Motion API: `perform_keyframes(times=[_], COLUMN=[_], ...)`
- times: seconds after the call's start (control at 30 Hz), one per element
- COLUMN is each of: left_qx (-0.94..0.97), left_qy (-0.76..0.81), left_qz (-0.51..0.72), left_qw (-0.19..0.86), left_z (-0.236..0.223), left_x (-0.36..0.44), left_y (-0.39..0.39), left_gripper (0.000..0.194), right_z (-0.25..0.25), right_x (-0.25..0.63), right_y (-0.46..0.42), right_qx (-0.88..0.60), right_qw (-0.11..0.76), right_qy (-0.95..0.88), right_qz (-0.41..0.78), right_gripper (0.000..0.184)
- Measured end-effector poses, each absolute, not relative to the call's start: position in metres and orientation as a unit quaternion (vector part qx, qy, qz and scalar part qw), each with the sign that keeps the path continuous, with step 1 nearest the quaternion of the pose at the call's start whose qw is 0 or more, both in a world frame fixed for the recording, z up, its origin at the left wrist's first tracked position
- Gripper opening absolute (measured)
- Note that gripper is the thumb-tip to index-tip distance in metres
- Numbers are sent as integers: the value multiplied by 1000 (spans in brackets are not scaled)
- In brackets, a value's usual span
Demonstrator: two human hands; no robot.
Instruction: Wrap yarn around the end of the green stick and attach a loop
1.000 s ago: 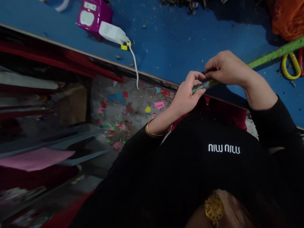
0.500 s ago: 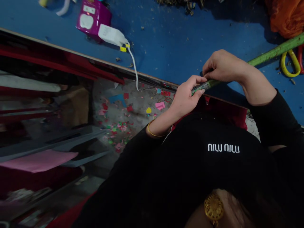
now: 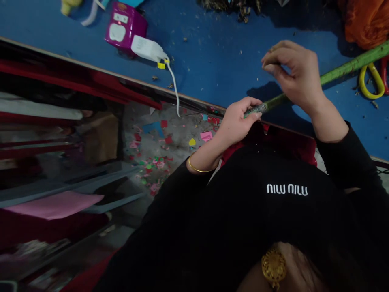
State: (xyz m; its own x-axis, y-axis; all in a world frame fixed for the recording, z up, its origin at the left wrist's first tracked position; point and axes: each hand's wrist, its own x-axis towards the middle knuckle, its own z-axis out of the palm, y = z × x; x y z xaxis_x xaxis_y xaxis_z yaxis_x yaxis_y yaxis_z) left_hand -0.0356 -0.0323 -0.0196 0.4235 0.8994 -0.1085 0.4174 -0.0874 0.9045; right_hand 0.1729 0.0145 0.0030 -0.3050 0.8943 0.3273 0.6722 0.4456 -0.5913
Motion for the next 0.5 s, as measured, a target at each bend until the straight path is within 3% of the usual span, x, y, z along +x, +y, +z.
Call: perform_keyframes(times=[0.13,0.23,0.37,0.5], left_qx=[595,502,425,376], left_qy=[488,493,486,484], left_qz=[248,229,208,185], left_qw=[589,672,735,768], left_z=[-15,-11,-4,3], left_x=[-32,-30,-31,-32], left_y=[-26,-20,-14,-13], left_gripper=[19,16,14,12], right_z=[-1,-13,-31,-41], right_x=[194,206,214,210], right_y=[-16,-43,-73,-89], right_qx=[-489,-526,-573,-595], right_qw=[473,532,544,475], right_qy=[-722,-658,-609,-643], right_qz=[127,88,65,85], right_gripper=[19,22,26,23])
